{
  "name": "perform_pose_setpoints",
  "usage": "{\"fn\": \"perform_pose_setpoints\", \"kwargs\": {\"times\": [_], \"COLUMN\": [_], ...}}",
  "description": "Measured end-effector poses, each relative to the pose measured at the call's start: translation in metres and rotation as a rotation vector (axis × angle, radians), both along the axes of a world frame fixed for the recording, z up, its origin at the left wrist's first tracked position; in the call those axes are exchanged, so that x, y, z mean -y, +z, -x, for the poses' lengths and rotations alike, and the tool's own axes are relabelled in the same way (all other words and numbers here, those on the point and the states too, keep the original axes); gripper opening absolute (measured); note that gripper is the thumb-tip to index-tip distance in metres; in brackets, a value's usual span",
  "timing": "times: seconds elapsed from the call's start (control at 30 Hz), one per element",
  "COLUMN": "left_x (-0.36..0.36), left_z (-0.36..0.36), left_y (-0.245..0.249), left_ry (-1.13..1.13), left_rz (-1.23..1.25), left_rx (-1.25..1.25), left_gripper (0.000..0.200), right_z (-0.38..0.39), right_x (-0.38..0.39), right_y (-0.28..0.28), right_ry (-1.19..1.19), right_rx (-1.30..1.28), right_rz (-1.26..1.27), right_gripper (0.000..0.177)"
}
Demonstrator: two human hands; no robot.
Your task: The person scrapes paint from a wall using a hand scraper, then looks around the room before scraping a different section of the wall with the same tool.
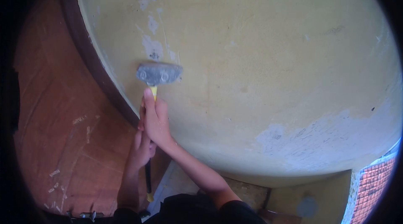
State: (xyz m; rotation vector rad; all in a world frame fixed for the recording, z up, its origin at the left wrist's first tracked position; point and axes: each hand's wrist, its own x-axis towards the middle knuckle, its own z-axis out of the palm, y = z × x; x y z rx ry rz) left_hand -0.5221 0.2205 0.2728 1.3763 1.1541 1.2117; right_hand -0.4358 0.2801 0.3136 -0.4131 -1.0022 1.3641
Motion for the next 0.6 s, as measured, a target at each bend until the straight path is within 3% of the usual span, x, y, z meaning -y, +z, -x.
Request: {"fn": "perform_pose_setpoints", "kwargs": {"times": [0.23, 0.6], "left_x": [0.003, -0.004], "left_z": [0.009, 0.007], "left_y": [-0.022, -0.019], "left_ry": [0.032, -0.053], "left_rz": [0.12, 0.04], "left_rx": [-0.012, 0.052], "left_gripper": [0.037, 0.035], "right_z": [0.005, 0.005], "right_x": [0.0, -0.004], "right_y": [-0.016, -0.017], "right_ry": [0.011, -0.088], "right_rx": [-0.004, 0.085], "right_rz": [0.018, 0.011], "right_gripper": [0.043, 0.045]}}
